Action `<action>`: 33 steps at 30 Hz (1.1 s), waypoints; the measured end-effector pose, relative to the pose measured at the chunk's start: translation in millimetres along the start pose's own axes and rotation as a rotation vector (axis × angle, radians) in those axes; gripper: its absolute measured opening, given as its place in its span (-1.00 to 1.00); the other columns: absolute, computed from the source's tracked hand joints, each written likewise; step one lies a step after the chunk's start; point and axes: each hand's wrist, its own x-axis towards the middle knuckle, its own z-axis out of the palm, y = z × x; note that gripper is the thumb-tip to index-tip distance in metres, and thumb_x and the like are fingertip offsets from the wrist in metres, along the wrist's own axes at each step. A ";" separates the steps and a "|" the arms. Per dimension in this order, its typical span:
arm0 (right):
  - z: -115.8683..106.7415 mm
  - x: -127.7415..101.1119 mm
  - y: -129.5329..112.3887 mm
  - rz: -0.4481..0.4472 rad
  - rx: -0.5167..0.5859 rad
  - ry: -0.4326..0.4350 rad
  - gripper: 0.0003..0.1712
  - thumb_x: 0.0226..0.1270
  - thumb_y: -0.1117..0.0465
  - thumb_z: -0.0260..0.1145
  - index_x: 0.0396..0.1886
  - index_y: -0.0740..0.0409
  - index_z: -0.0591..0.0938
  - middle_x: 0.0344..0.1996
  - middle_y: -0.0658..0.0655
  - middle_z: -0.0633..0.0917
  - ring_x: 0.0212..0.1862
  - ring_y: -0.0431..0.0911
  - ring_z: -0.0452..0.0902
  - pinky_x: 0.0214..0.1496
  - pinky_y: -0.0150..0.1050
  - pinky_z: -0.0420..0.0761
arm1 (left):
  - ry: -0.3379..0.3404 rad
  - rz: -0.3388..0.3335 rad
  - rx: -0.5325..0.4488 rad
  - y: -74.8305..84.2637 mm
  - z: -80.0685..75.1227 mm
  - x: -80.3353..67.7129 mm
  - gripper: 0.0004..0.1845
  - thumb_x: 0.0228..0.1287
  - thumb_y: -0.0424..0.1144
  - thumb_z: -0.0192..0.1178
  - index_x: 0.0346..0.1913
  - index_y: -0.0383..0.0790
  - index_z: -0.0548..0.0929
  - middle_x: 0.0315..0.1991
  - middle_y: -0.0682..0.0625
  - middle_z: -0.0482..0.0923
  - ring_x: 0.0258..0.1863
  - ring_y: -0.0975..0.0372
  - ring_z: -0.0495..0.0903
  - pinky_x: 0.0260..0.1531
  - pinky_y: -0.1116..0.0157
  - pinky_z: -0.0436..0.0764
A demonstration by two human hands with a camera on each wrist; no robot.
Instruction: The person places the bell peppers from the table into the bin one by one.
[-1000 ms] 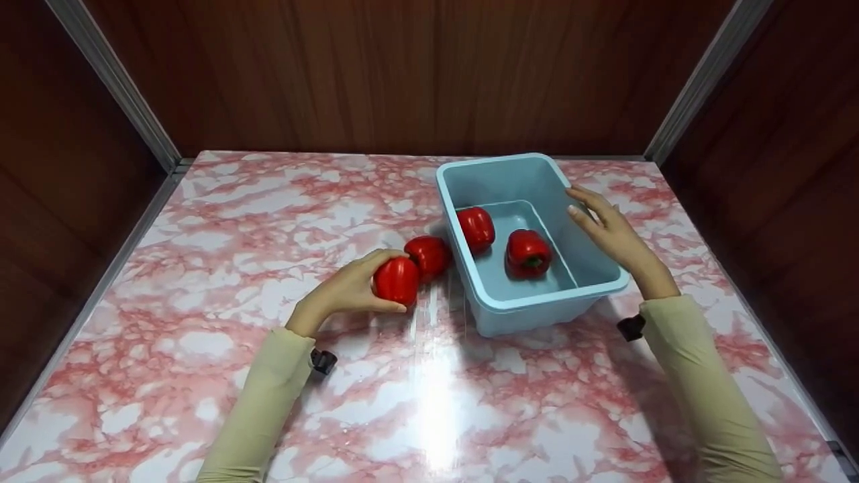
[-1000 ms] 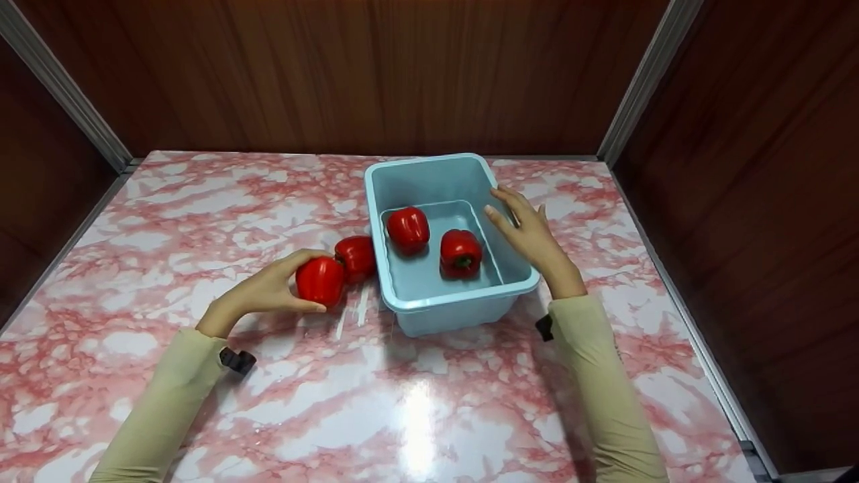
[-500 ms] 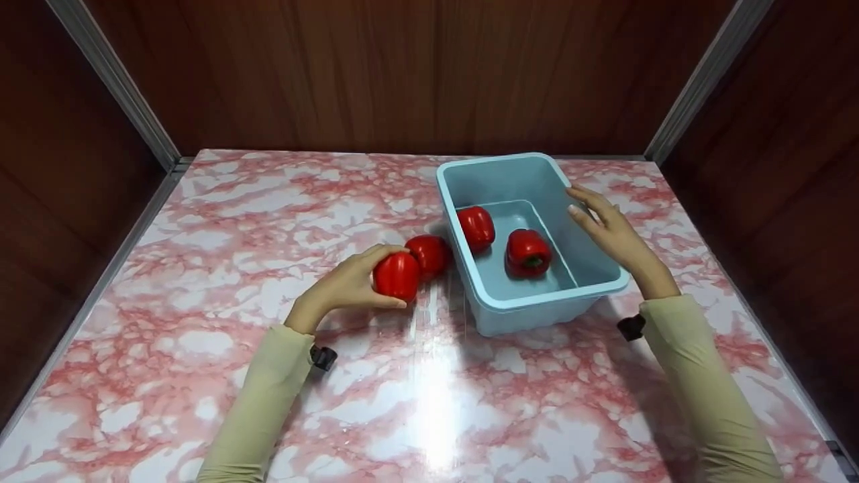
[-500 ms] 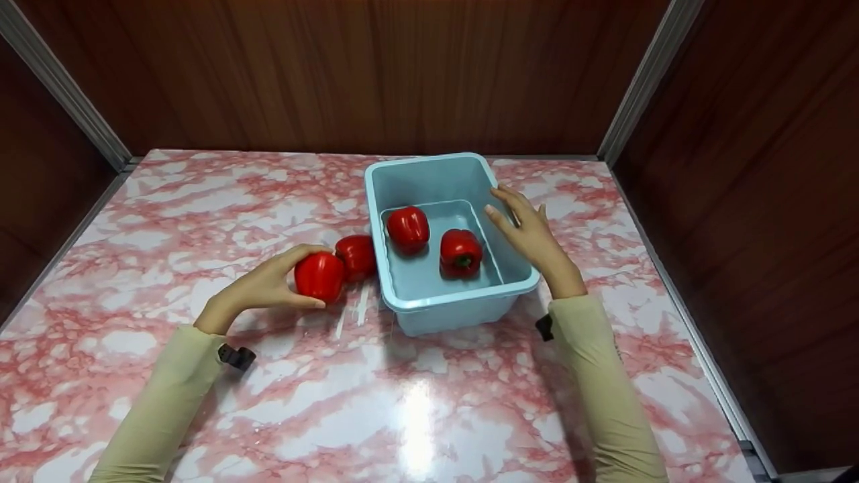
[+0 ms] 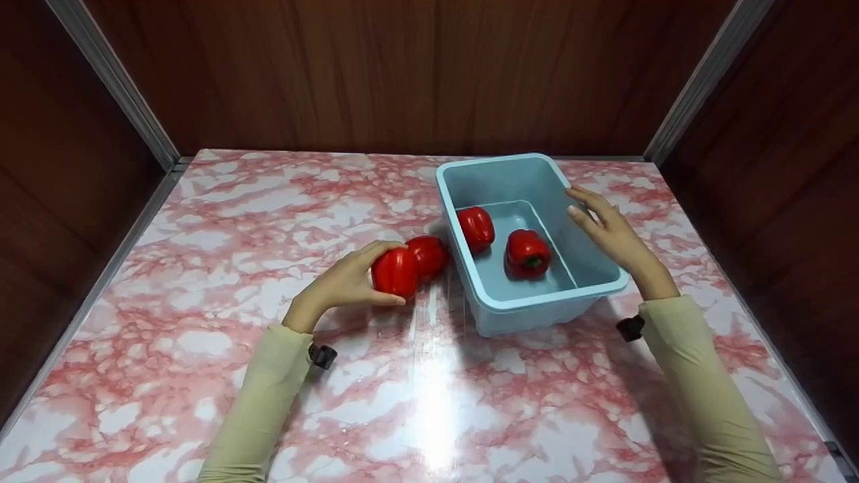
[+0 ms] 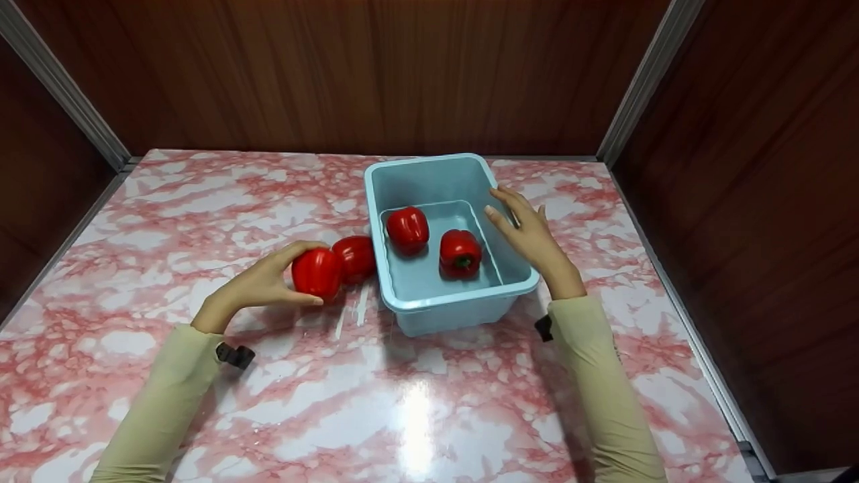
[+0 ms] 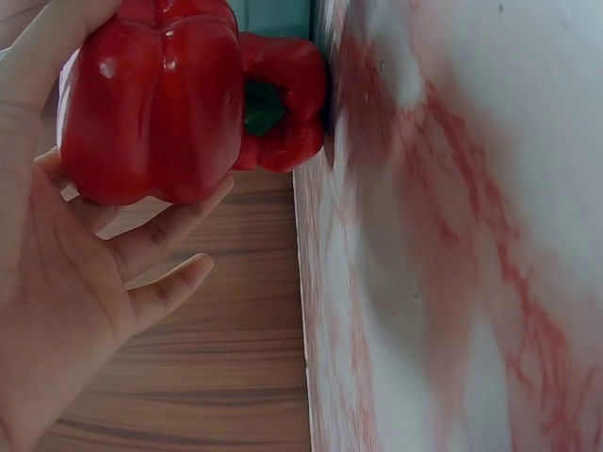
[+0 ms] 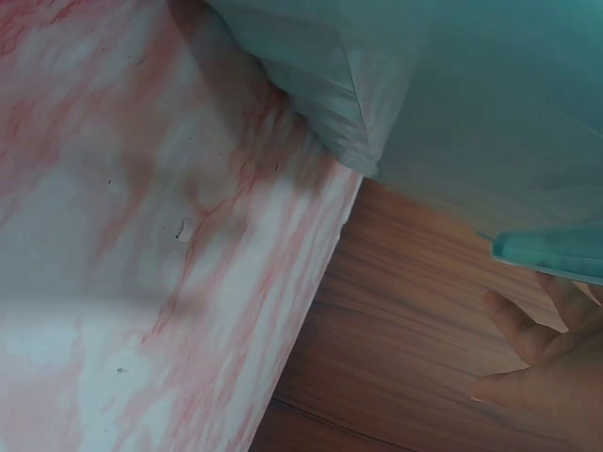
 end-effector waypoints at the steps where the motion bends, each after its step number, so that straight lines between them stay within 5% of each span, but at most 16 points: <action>1: 0.0 0.1 0.1 -0.004 0.002 0.001 -0.41 0.40 -0.08 0.05 0.36 -0.04 0.30 0.40 0.14 0.18 0.44 0.09 -0.04 0.39 0.15 -0.48 | 0.000 -0.003 0.002 0.4 -0.5 -0.1 -0.10 -0.23 0.26 0.40 0.27 0.15 0.31 0.20 0.16 0.37 0.09 0.18 0.47 0.03 0.08 0.51; 33: 0.0 0.4 0.5 0.006 0.021 -0.004 -0.40 0.39 -0.10 0.05 0.37 -0.04 0.29 0.41 0.13 0.16 0.44 0.09 -0.06 0.36 0.17 -0.53 | 0.031 0.024 -0.035 8.8 -7.5 5.5 -0.12 -0.23 0.27 0.40 0.25 0.19 0.32 0.14 0.24 0.38 0.03 0.29 0.46 -0.01 0.18 0.54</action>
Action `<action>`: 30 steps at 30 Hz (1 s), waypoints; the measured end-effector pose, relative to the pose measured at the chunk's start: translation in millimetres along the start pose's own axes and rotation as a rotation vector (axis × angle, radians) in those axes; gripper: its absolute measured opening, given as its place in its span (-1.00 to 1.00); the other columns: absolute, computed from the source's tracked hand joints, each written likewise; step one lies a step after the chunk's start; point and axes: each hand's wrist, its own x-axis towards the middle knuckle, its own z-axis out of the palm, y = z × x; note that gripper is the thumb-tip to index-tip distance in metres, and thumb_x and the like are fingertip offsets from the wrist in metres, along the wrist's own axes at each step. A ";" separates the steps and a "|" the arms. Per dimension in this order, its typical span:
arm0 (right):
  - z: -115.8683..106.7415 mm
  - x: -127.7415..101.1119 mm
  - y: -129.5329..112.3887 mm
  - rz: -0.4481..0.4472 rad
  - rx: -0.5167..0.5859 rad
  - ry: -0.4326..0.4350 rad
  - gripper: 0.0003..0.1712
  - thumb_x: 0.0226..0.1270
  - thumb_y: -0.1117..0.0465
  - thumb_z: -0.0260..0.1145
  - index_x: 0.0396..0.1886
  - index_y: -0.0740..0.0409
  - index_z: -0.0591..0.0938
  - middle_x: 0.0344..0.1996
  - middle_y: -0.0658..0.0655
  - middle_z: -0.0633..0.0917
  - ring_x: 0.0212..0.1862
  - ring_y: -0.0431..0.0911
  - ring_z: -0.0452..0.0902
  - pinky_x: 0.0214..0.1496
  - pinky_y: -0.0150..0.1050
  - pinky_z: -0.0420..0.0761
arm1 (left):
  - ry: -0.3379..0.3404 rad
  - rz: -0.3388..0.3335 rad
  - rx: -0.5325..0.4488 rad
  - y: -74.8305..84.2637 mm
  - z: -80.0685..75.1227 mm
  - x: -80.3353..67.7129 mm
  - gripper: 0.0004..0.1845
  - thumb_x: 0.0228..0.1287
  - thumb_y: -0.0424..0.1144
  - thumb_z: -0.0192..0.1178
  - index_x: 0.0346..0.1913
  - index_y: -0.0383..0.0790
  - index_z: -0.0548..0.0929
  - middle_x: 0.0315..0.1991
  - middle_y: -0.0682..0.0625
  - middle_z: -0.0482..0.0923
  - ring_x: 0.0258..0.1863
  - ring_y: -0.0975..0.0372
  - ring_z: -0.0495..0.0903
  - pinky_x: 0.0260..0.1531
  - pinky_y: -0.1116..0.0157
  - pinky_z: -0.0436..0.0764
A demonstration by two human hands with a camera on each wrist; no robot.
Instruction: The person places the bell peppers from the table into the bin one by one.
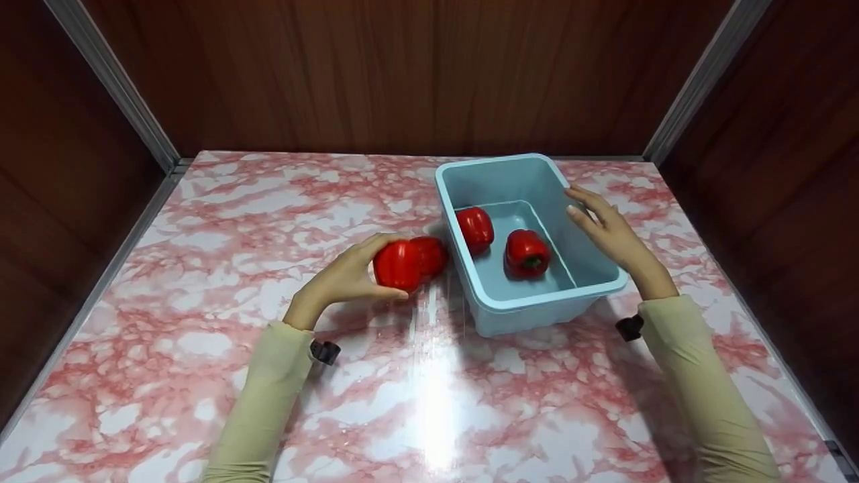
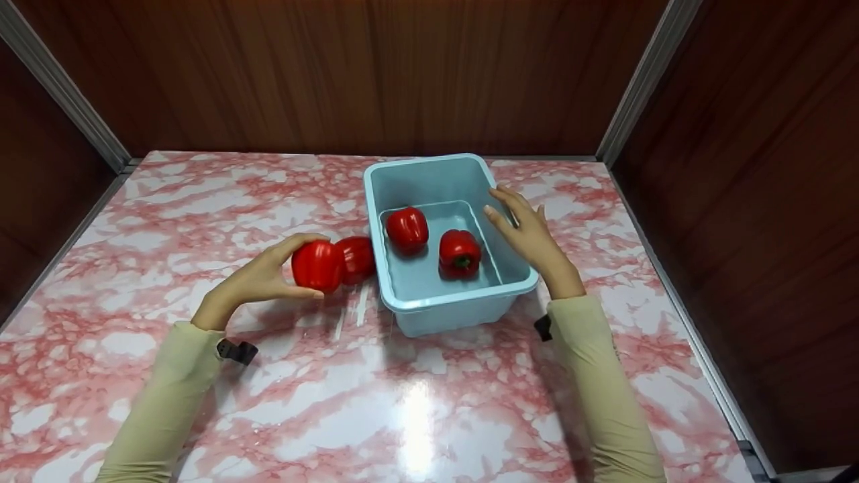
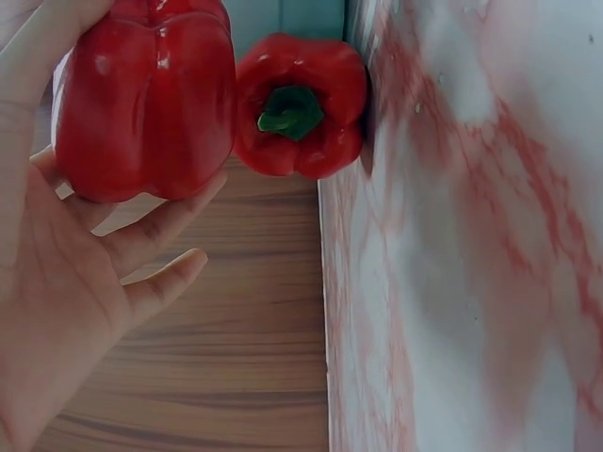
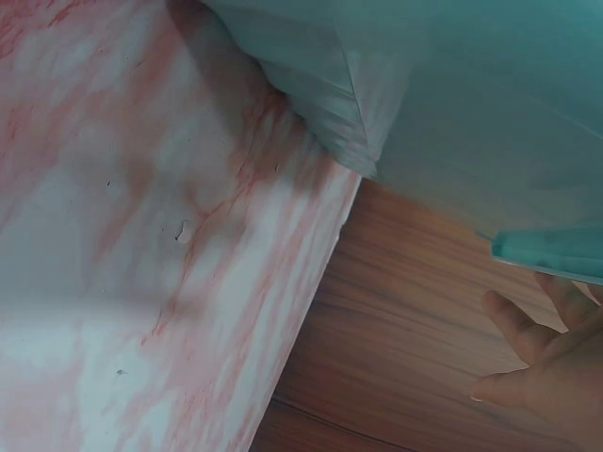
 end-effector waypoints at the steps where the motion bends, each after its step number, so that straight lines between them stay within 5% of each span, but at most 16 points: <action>1: 0.0 -0.2 -0.2 0.005 -0.001 -0.003 -0.40 0.39 -0.11 0.05 0.37 -0.05 0.29 0.42 0.12 0.15 0.44 0.09 -0.07 0.36 0.16 -0.53 | 0.002 0.001 0.000 0.5 -0.1 0.2 -0.12 -0.23 0.27 0.40 0.25 0.20 0.32 0.13 0.24 0.38 0.03 0.29 0.46 -0.01 0.18 0.55; 30: 0.2 -0.4 0.3 -0.016 0.007 0.007 -0.41 0.40 -0.08 0.05 0.36 -0.01 0.30 0.40 0.15 0.17 0.43 0.11 -0.02 0.37 0.15 -0.51 | 0.039 0.108 -0.005 10.5 -2.2 11.1 -0.09 -0.21 0.24 0.41 0.27 0.02 0.33 0.15 0.14 0.42 0.07 0.25 0.46 0.02 0.18 0.52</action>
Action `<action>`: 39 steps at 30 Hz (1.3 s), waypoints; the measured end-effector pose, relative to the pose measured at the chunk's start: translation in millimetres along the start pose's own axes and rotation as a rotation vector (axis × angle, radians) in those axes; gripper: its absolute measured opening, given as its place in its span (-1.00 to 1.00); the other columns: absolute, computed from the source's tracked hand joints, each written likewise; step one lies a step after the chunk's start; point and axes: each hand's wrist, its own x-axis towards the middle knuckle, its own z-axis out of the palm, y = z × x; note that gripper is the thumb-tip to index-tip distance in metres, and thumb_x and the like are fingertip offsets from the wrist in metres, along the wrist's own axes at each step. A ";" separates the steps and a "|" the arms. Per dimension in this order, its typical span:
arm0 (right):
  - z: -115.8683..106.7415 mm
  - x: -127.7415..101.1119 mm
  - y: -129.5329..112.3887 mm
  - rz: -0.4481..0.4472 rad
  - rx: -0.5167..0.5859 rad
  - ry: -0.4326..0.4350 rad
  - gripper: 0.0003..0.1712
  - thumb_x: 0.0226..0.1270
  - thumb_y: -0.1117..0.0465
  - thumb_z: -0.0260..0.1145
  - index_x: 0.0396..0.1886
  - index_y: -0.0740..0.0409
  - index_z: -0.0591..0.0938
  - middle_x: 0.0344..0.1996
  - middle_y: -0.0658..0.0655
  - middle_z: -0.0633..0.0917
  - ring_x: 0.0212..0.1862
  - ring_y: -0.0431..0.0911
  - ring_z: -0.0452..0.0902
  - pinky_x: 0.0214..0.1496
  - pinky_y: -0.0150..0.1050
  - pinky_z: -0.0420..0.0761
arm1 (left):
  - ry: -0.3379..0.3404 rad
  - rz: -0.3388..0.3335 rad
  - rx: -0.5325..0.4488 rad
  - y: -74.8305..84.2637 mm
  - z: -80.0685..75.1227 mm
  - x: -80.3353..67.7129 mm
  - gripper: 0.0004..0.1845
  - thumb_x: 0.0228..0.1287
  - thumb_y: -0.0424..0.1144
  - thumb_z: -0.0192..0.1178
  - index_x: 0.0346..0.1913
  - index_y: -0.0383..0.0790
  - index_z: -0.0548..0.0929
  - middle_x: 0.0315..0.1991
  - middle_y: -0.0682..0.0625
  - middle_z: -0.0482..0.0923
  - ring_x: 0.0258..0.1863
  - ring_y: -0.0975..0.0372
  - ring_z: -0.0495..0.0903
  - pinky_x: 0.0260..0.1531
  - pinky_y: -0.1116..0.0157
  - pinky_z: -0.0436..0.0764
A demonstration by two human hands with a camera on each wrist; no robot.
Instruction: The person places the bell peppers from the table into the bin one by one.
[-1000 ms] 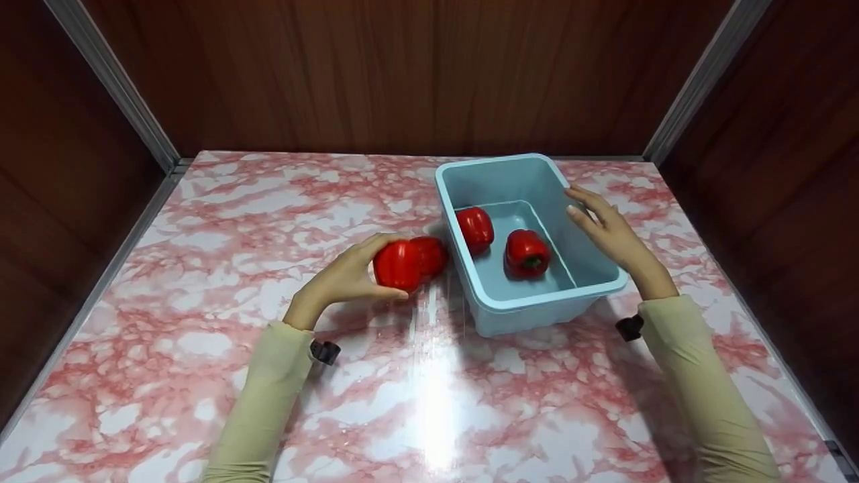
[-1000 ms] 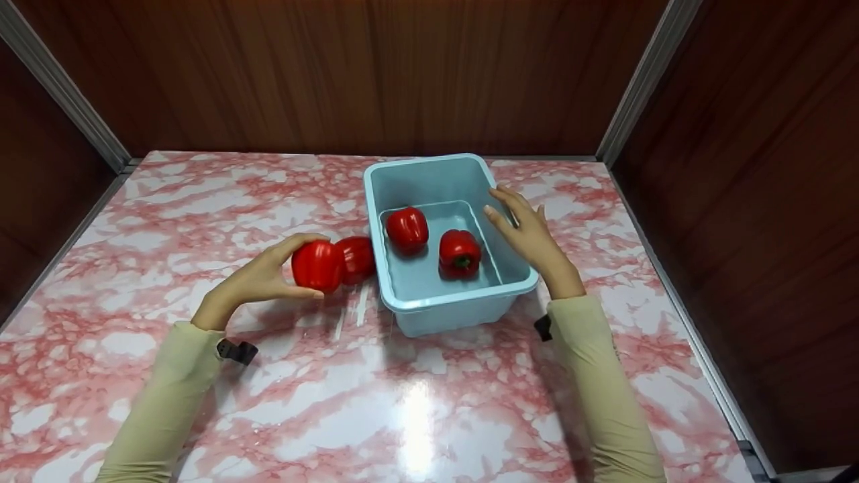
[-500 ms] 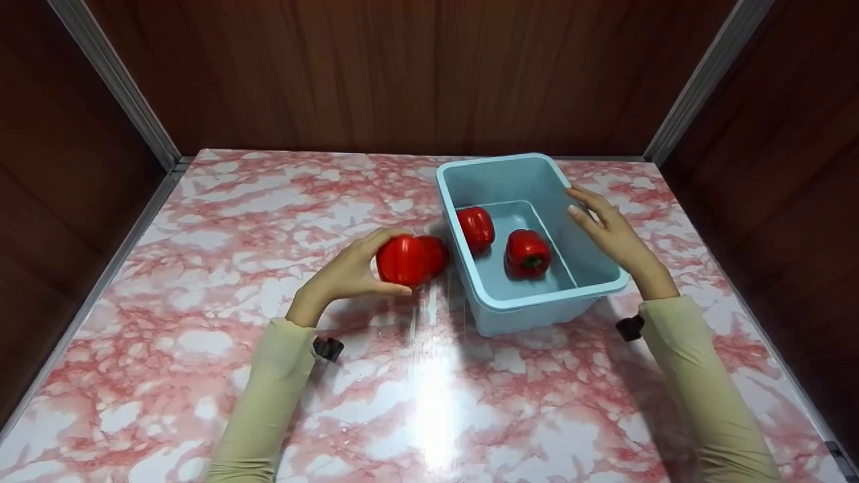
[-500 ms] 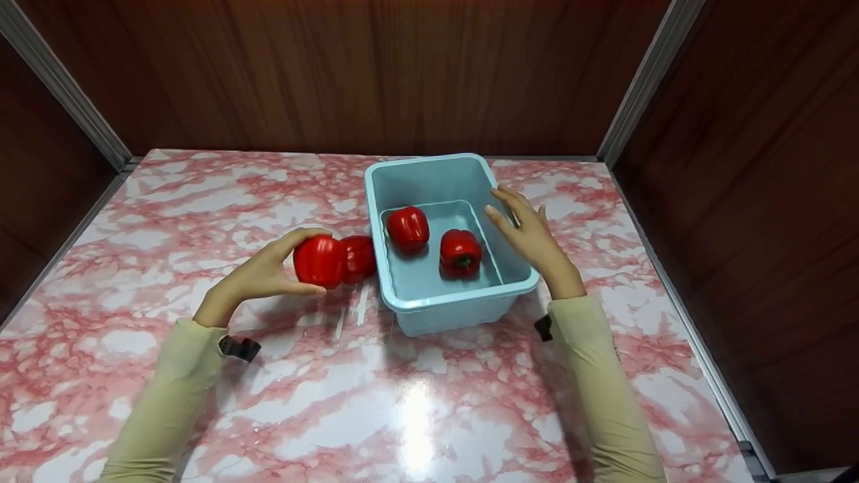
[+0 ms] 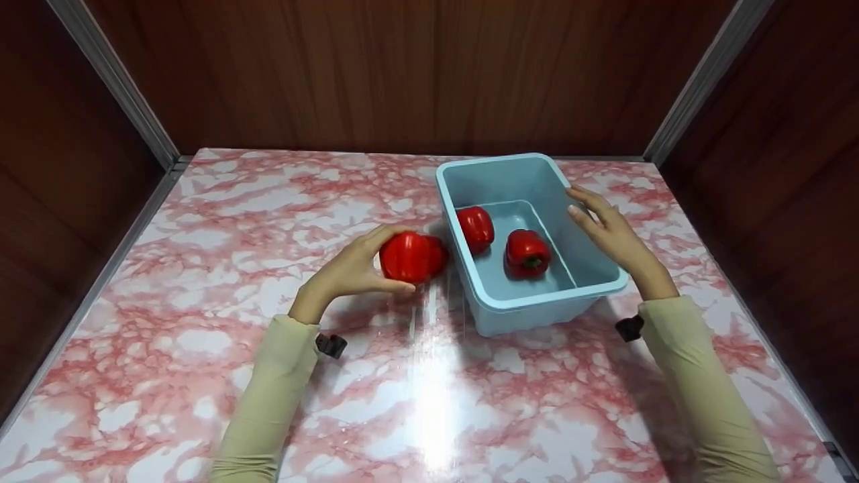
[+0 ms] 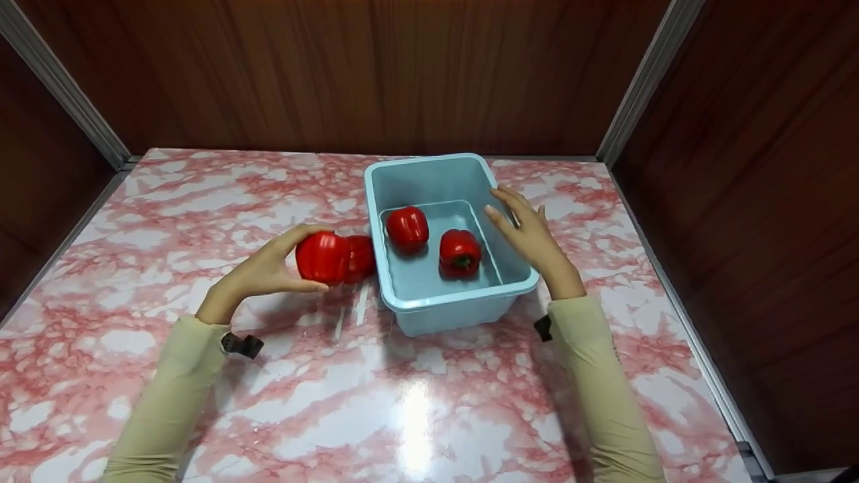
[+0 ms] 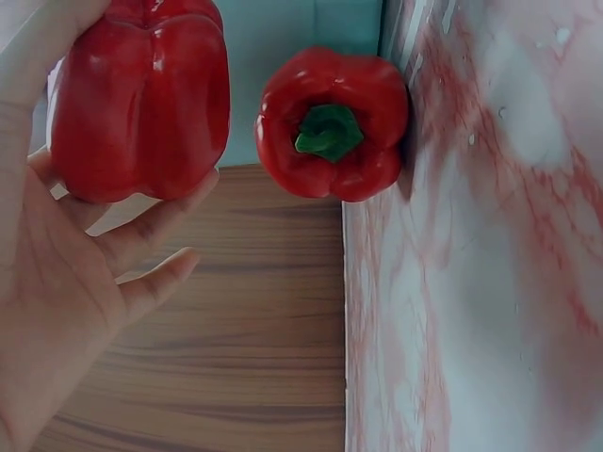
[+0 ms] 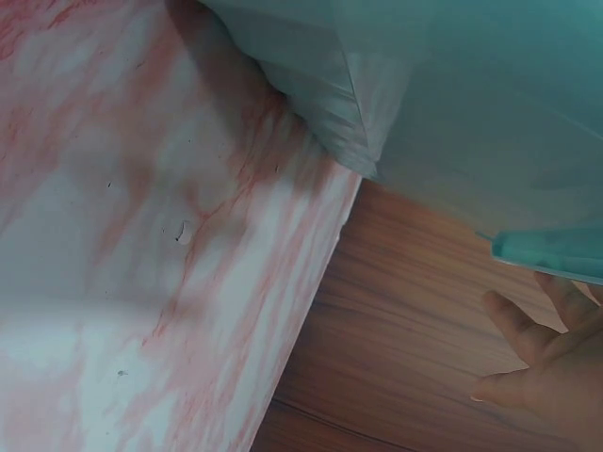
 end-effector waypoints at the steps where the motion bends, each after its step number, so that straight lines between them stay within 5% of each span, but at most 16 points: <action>1: -0.1 0.0 0.0 -0.001 0.001 0.000 -0.41 0.40 -0.07 0.05 0.36 -0.01 0.30 0.40 0.15 0.17 0.42 0.12 -0.02 0.37 0.16 -0.50 | 0.000 0.003 -0.004 0.5 -0.2 0.6 -0.09 -0.21 0.24 0.41 0.27 0.02 0.33 0.15 0.14 0.42 0.07 0.25 0.46 0.02 0.17 0.52; 13: -2.2 -8.4 -21.1 0.025 0.018 -0.025 -0.41 0.42 0.03 0.05 0.38 0.11 0.26 0.41 0.23 0.13 0.42 0.20 -0.05 0.34 0.25 -0.50 | 0.017 -0.022 -0.008 3.3 -1.5 2.9 -0.14 -0.23 0.23 0.42 0.25 0.28 0.30 0.15 0.20 0.42 0.05 0.26 0.47 0.00 0.17 0.55; 19: -3.5 -17.3 -45.5 0.044 0.013 -0.031 -0.41 0.44 0.05 0.03 0.37 0.19 0.25 0.40 0.28 0.13 0.42 0.21 -0.05 0.35 0.23 -0.47 | 0.012 -0.021 -0.028 5.3 -3.4 4.5 -0.11 -0.21 0.21 0.42 0.27 0.14 0.31 0.15 0.17 0.42 0.06 0.26 0.46 -0.01 0.18 0.55; 24: -3.4 -13.1 -37.1 0.045 0.020 -0.033 -0.40 0.43 0.03 0.04 0.37 0.17 0.25 0.41 0.25 0.13 0.42 0.20 -0.04 0.36 0.22 -0.48 | 0.008 -0.014 -0.027 5.6 -4.5 5.2 -0.09 -0.20 0.20 0.42 0.28 -0.02 0.32 0.14 0.13 0.42 0.05 0.24 0.46 0.00 0.16 0.55; 32: -1.2 -1.4 -2.8 0.003 0.011 -0.006 -0.43 0.41 -0.01 0.06 0.37 -0.01 0.29 0.41 0.15 0.16 0.42 0.13 0.00 0.36 0.18 -0.51 | 0.014 0.002 -0.032 7.2 -4.2 7.0 -0.11 -0.19 0.20 0.42 0.27 0.05 0.32 0.14 0.13 0.42 0.06 0.25 0.45 0.00 0.17 0.54; 39: -2.3 -9.4 -26.3 0.029 0.012 -0.017 -0.41 0.42 0.05 0.05 0.37 0.15 0.25 0.40 0.26 0.14 0.40 0.22 -0.01 0.36 0.22 -0.48 | 0.015 -0.013 -0.027 9.8 -4.2 8.5 -0.11 -0.20 0.25 0.39 0.27 0.11 0.30 0.15 0.15 0.40 0.08 0.27 0.44 0.02 0.17 0.53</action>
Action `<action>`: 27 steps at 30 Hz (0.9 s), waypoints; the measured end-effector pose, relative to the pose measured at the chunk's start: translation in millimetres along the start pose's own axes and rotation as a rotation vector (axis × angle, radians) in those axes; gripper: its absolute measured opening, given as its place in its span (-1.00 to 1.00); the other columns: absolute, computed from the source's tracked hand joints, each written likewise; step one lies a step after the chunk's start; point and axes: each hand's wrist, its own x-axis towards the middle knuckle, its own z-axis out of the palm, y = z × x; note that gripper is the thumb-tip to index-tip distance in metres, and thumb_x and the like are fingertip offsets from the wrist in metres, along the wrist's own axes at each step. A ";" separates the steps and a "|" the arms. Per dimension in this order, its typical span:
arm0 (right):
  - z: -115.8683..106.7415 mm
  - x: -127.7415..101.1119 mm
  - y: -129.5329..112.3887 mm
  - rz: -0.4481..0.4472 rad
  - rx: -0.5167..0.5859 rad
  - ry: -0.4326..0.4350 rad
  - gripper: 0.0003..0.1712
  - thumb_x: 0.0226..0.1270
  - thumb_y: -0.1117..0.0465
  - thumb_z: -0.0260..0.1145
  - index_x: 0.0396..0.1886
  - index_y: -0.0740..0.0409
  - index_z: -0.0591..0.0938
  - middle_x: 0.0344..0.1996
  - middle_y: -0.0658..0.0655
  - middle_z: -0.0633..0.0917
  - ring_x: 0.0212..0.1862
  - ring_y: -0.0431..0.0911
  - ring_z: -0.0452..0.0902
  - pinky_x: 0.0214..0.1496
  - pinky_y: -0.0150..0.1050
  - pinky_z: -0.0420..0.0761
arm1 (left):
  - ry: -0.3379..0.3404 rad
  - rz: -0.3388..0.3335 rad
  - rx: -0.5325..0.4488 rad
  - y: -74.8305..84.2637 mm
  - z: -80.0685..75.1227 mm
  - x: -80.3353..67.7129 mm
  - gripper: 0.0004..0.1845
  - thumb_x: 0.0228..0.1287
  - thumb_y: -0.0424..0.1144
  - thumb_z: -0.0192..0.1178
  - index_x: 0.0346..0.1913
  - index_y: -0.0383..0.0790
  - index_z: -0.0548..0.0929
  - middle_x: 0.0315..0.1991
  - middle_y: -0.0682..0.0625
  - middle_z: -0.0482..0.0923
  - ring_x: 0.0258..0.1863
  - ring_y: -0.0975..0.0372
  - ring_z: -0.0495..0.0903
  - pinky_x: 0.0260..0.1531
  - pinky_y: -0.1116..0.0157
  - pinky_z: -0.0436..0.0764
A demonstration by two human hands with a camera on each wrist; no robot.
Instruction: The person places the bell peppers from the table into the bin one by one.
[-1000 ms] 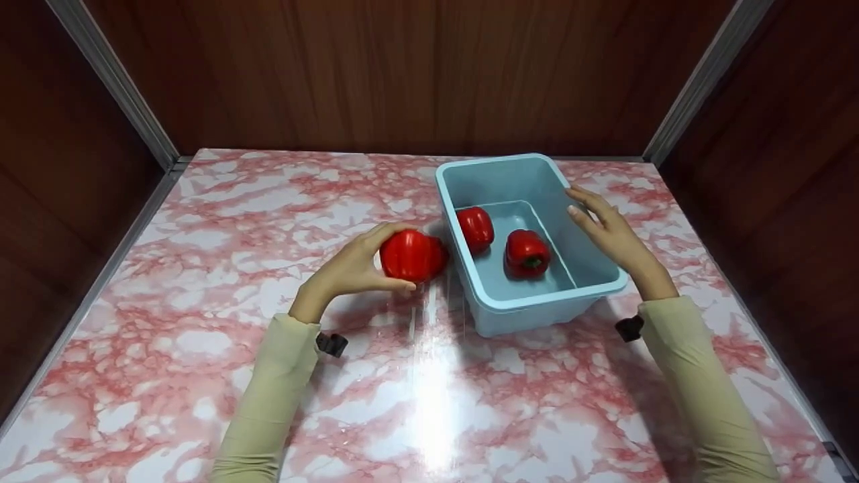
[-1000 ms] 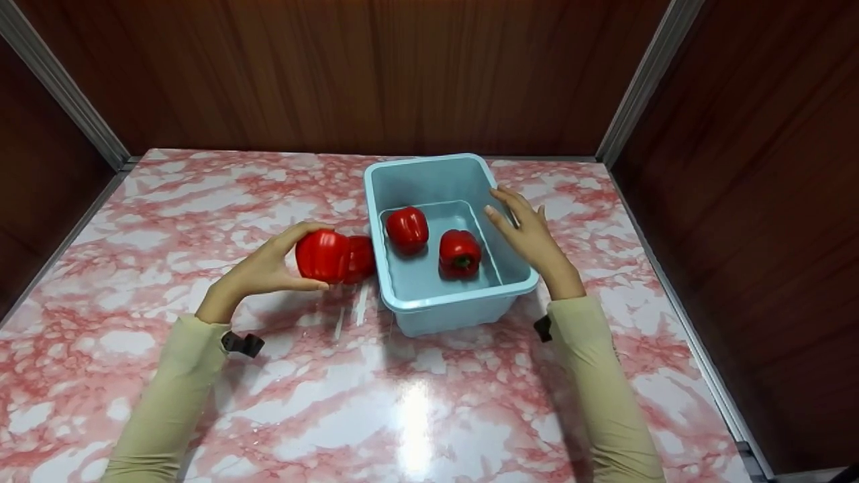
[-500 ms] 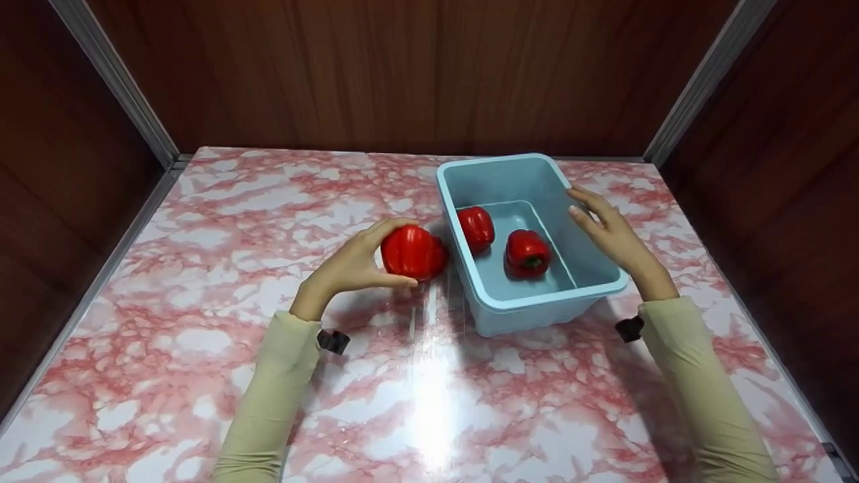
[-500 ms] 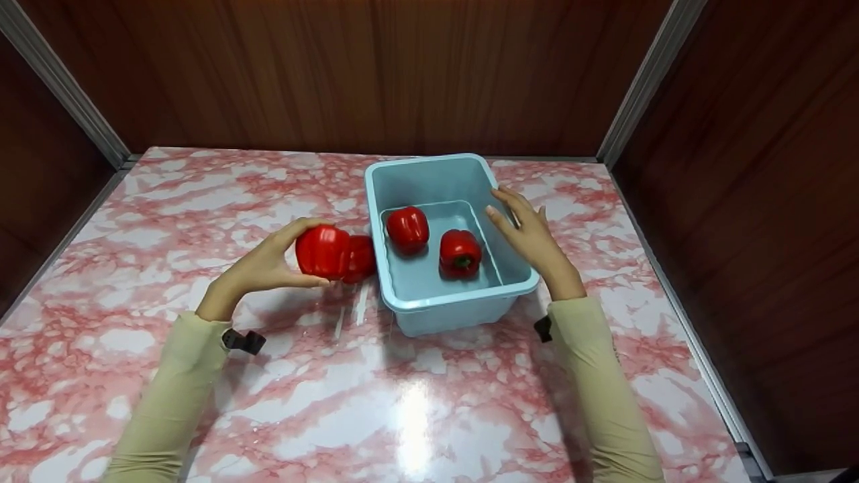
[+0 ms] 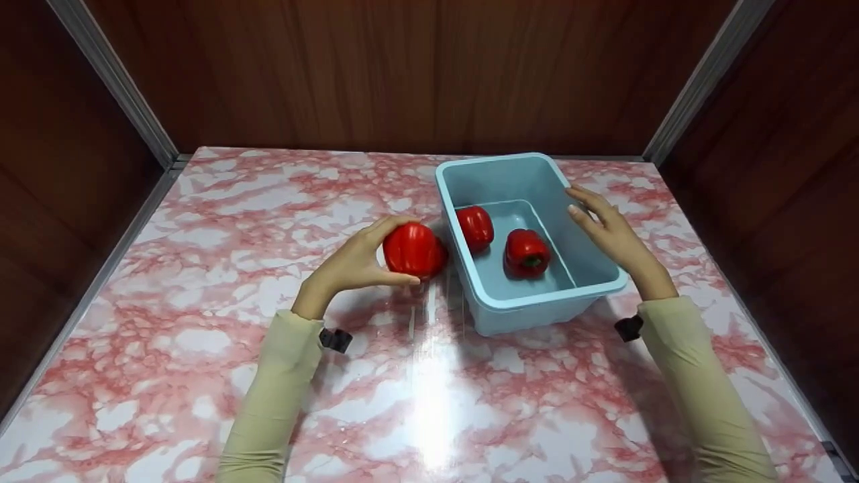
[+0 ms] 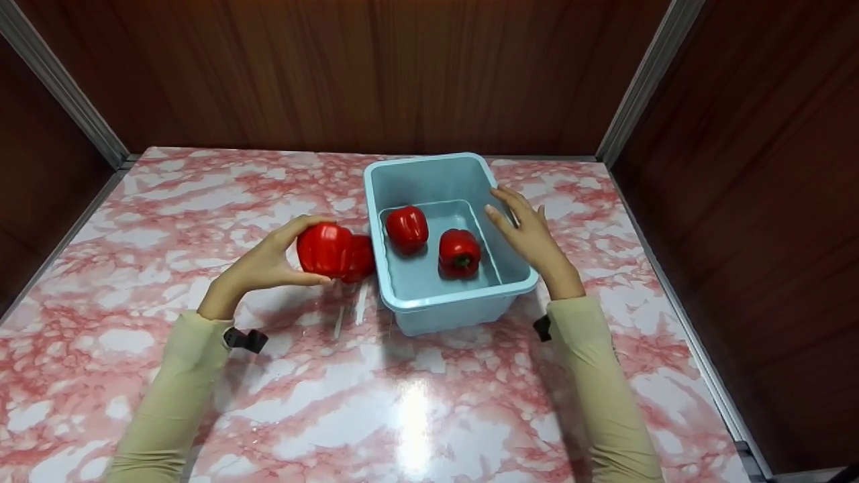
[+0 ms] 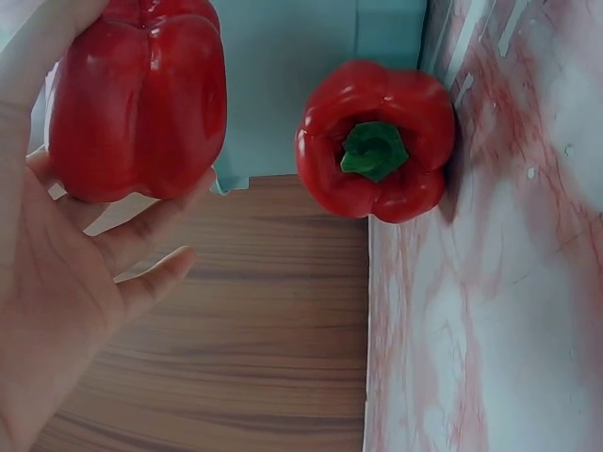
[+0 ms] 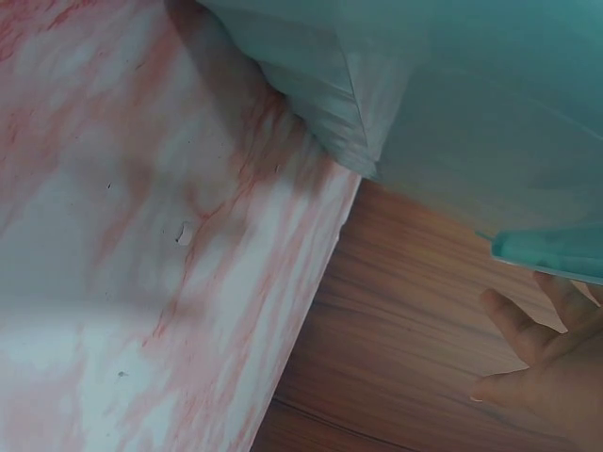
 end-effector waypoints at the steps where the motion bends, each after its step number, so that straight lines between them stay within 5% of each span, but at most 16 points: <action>1: 0.1 0.5 0.5 0.002 -0.002 0.000 -0.41 0.42 0.05 0.05 0.37 0.14 0.25 0.40 0.26 0.14 0.41 0.21 -0.02 0.36 0.22 -0.47 | 0.000 -0.001 -0.002 0.1 -0.1 0.1 -0.10 -0.20 0.24 0.39 0.28 0.10 0.30 0.16 0.14 0.40 0.08 0.26 0.44 0.03 0.16 0.53; 6: 0.7 9.7 22.7 -0.003 -0.019 0.010 -0.41 0.40 -0.03 0.06 0.38 -0.02 0.27 0.41 0.16 0.16 0.42 0.15 0.00 0.37 0.18 -0.49 | 0.006 -0.003 -0.007 0.8 -0.2 0.7 -0.10 -0.20 0.25 0.39 0.28 0.10 0.30 0.15 0.16 0.41 0.07 0.27 0.44 0.03 0.15 0.52; 15: -0.3 -3.9 -10.1 0.015 0.001 -0.008 -0.40 0.43 0.02 0.04 0.37 0.16 0.24 0.40 0.27 0.13 0.39 0.25 0.00 0.35 0.22 -0.50 | 0.011 0.000 -0.004 2.3 -0.5 1.8 -0.12 -0.20 0.26 0.38 0.27 0.15 0.30 0.16 0.16 0.39 0.08 0.28 0.43 0.03 0.17 0.53; 23: -0.3 6.1 17.6 0.046 -0.004 -0.014 -0.37 0.38 -0.14 0.03 0.39 -0.10 0.24 0.42 0.13 0.12 0.41 0.17 0.01 0.36 0.26 -0.42 | 0.030 0.015 -0.015 5.0 1.2 4.1 -0.12 -0.22 0.20 0.43 0.26 0.17 0.31 0.13 0.20 0.40 0.06 0.30 0.44 0.00 0.21 0.54; 27: 1.0 7.9 23.7 0.012 0.006 0.001 -0.39 0.39 -0.11 0.04 0.38 -0.08 0.26 0.42 0.13 0.14 0.39 0.18 0.05 0.35 0.23 -0.48 | 0.033 0.014 -0.009 5.9 1.4 5.2 -0.12 -0.22 0.21 0.42 0.26 0.18 0.31 0.11 0.22 0.41 0.04 0.31 0.44 0.00 0.23 0.54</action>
